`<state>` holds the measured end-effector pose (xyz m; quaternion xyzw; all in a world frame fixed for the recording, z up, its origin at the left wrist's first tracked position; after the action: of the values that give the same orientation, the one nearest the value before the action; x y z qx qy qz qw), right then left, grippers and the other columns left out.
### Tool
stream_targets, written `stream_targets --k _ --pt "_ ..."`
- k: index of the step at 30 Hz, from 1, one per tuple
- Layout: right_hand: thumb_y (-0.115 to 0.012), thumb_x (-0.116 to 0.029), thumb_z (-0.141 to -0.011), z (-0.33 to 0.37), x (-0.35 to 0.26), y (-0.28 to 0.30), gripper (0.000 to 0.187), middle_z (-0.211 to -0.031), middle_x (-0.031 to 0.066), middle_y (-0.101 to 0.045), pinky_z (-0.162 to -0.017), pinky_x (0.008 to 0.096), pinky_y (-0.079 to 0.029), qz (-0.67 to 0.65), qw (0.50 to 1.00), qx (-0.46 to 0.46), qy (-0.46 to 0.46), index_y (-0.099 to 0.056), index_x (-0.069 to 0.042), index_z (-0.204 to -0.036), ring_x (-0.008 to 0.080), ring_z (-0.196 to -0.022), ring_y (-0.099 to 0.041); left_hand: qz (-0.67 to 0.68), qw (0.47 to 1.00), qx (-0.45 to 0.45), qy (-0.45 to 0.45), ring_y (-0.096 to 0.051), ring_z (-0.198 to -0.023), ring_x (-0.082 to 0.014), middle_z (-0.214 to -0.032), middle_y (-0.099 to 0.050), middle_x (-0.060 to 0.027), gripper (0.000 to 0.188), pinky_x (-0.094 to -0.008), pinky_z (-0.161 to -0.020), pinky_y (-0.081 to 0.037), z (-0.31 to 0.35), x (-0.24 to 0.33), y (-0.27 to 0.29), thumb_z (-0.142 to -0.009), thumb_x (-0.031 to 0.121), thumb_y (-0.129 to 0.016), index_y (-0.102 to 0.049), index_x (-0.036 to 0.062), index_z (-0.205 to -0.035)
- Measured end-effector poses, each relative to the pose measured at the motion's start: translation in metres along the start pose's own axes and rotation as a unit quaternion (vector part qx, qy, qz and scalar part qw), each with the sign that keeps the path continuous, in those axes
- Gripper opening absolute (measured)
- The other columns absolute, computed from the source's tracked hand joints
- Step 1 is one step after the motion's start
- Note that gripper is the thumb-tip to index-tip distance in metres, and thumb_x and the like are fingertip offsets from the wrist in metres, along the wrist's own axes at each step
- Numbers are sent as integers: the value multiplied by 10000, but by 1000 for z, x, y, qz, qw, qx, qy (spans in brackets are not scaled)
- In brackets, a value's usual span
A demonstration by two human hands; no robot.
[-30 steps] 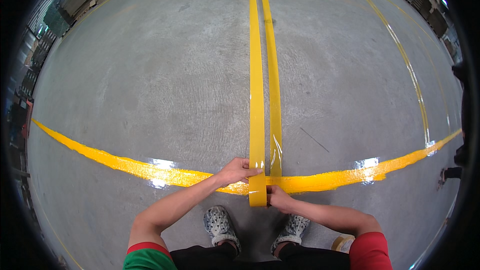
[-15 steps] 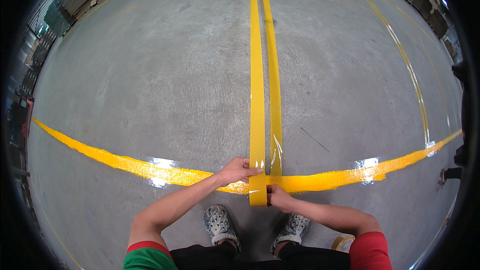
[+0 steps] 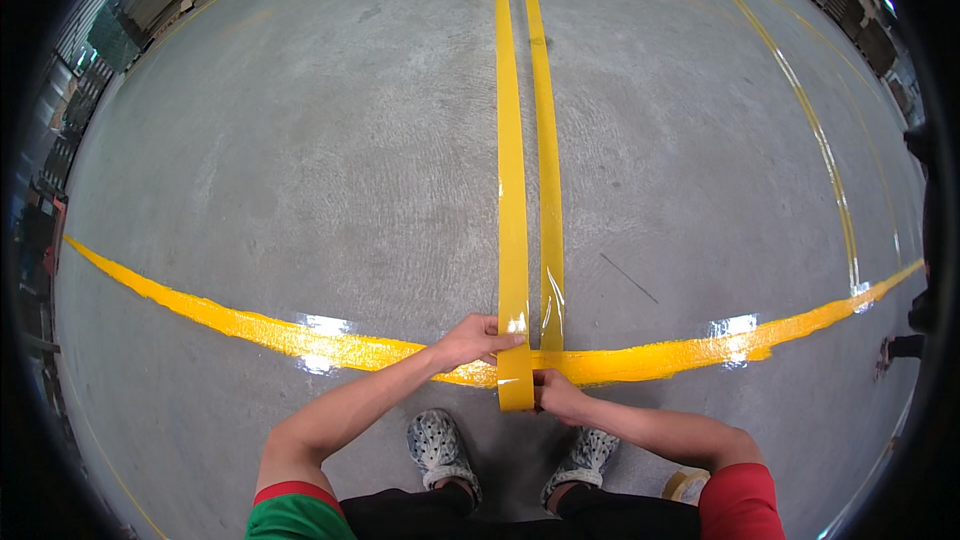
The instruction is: The person applies yellow floor tape to a concrete floor in a warehouse, creating intersecting lines. They unroll the tape, press it down, and cut it with a utility knife, repeating the process to form a grid pattern.
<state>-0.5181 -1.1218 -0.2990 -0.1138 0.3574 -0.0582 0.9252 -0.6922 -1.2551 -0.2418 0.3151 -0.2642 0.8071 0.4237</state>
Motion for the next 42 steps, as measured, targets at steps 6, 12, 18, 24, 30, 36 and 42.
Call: stream_targets --k 6,12,18,24,30,36,42 --pt "-619 -214 -946 2 -1 -1 203 -841 13 -637 -600 270 -441 -6 1000 -7 -3 -679 -37 -1025 99 -699 -548 -14 1000 -8 6 -631 -840 -89 -945 -694 -10 365 -269 -700 -523 0 0 1 -914 357 -719 -685 44 -1100" --pt "-629 -184 -924 4 -3 0 190 -830 18 -629 -598 272 -440 5 1000 -5 5 -670 -26 -1021 103 -693 -550 -18 1000 -19 1 -645 -872 -103 -973 -701 -19 378 -275 -711 -533 -1 1 1 -915 359 -716 -680 45 -1123" --pt "-637 -180 -911 7 -7 1 181 -820 20 -622 -589 273 -439 -20 1000 -3 10 -663 -26 -1002 111 -687 -554 -23 999 -26 -1 -648 -886 -107 -981 -700 -23 397 -278 -732 -538 0 5 1 -914 369 -716 -675 43 -1136" --pt "-627 -167 -917 12 -13 0 170 -835 12 -639 -597 267 -447 -61 998 -8 1 -671 -41 -1020 101 -699 -566 -27 999 -31 -16 -651 -889 -109 -982 -701 -24 393 -279 -744 -540 1 14 1 -915 371 -713 -674 45 -1130" --pt "-605 -151 -923 17 -23 -6 152 -838 11 -646 -597 267 -450 -96 995 -23 16 -674 -49 -1014 106 -702 -577 -6 999 -43 -29 -668 -890 -126 -997 -706 -44 374 -285 -751 -550 2 24 4 -923 340 -708 -667 32 -1129" --pt "-577 -94 -919 18 -34 -9 128 -824 23 -643 -591 280 -453 -113 991 -41 50 -672 -41 -986 117 -690 -575 -8 998 -34 -43 -679 -892 -138 -995 -708 -62 349 -289 -752 -561 -1 32 8 -929 295 -704 -661 8 -1123" --pt "-577 -58 -906 23 -35 -16 145 -840 32 -656 -621 272 -457 -89 995 -31 40 -676 -17 -1005 121 -694 -577 -35 998 -38 -44 -682 -814 -119 -910 -717 -46 300 -278 -726 -561 3 37 8 -930 281 -705 -683 4 -1043"
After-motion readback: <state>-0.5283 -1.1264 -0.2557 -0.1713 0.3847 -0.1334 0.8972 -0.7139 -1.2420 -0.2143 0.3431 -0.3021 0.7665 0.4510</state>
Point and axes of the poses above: each hand's wrist, its own z-axis away from the middle knuckle, its own y-axis out of the back of the hand, x = y × z, the point moved 1 cm from there along -z, towards the middle knuckle
